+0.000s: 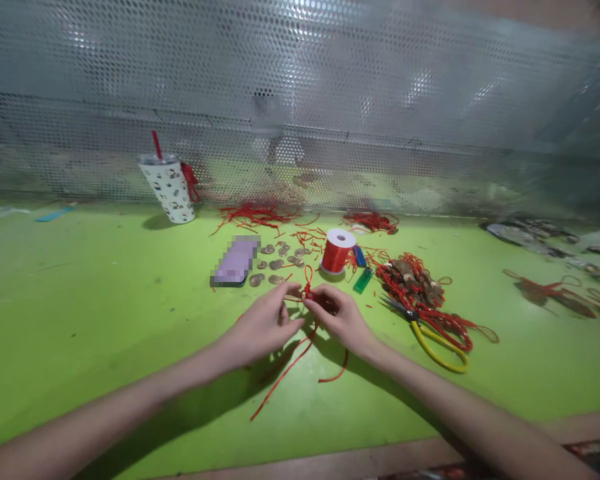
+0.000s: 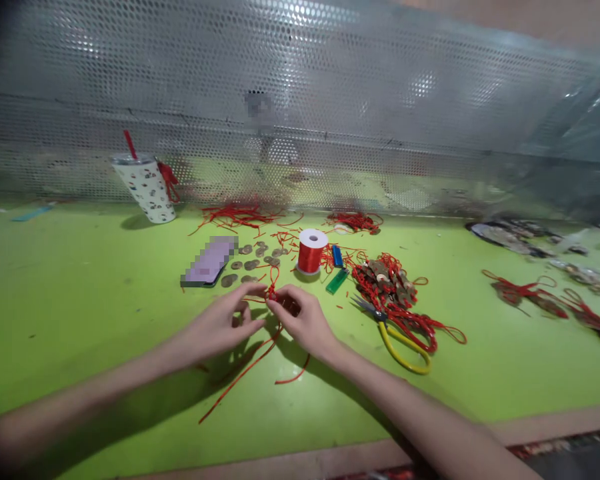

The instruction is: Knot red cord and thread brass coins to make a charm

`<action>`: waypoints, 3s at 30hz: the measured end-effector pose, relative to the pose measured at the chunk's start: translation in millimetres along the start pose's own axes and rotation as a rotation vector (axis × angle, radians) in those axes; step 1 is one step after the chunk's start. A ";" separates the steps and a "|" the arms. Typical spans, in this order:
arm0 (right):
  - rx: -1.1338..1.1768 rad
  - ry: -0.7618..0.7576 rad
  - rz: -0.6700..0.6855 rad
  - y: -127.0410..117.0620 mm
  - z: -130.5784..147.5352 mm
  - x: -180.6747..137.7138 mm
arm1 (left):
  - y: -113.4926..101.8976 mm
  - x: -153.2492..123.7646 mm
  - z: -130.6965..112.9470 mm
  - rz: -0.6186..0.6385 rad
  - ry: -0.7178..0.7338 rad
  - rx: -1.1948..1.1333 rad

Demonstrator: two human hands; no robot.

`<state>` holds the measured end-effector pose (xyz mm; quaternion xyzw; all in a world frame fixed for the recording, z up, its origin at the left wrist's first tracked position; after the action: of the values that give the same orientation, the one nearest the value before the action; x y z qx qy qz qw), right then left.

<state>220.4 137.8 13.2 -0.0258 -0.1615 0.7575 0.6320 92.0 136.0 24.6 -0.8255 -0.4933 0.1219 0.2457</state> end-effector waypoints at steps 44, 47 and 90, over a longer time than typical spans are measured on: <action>-0.176 0.030 -0.255 -39.1 -6.6 12.0 | 2.4 20.4 29.5 -0.128 0.016 -0.406; -0.140 0.067 -0.242 -37.6 -11.6 12.7 | 1.3 20.4 29.2 -0.145 0.019 -0.449; 0.220 0.268 0.002 -5.9 -18.5 10.8 | -0.7 19.6 36.4 -0.175 -0.010 -0.510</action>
<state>228.4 153.1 -1.0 -0.0573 0.0081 0.7612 0.6460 84.8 163.8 -5.1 -0.8144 -0.5786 -0.0239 0.0370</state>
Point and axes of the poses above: each hand's wrist, its own x-axis towards the middle knuckle, its own y-axis out of the palm, z = x × y, the point moved 9 cm from there along x, towards the middle knuckle, and after that the axes turned 6 degrees about y, right-handed, at the moved point
